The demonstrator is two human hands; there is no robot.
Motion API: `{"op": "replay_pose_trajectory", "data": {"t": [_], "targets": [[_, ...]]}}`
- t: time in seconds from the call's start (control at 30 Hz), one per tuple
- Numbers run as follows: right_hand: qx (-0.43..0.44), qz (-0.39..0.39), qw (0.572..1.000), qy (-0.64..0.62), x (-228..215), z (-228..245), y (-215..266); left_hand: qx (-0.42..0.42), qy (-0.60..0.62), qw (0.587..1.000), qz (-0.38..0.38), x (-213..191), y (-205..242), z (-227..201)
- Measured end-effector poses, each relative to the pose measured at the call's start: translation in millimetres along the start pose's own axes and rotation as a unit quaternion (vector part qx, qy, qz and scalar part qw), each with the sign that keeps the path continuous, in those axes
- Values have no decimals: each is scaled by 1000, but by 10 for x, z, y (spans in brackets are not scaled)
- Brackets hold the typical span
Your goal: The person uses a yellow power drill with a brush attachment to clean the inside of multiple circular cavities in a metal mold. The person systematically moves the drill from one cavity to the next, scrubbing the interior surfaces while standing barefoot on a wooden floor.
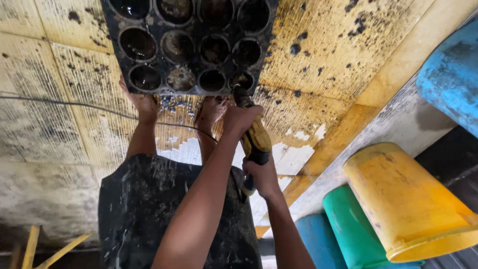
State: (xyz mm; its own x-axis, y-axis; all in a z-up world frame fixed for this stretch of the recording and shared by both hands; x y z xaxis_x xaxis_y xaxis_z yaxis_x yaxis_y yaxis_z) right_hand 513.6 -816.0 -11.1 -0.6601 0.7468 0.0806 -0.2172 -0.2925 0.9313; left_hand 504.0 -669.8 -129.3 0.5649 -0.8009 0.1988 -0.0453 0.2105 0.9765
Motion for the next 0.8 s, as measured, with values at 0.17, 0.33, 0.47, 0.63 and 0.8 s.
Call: {"op": "replay_pose_trajectory", "data": {"t": [0.17,0.33,0.47,0.63,0.8], "targets": [[-55,-74,995,25,-5,7,41,84,-26,996,-29,148,-2,6],[33,-9,999,40,-147,-16,25,94,-36,994,-45,113,-65,21],[-51,-41,998,10,127,56,120,71,-10,997,-18,42,10,65],[-11,-62,998,-28,246,122,121,74,-23,997,-17,38,134,-63],[-2,1,996,-90,265,76,143,58,-39,997,-38,-40,303,-126]]}}
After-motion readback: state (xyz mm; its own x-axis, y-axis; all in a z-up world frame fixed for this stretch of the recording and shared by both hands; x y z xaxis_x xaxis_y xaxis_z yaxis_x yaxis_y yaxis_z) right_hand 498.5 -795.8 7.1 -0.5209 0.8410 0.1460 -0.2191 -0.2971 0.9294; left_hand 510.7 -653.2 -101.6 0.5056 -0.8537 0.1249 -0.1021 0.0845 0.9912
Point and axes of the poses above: each hand's wrist, its own y-axis away from the middle knuckle, its own x-axis out of the palm, z = x × y, the point moved 3 cm from there along -y, towards the middle knuckle, and after that the axes turned 11 degrees about z, right-handed, at the moved point
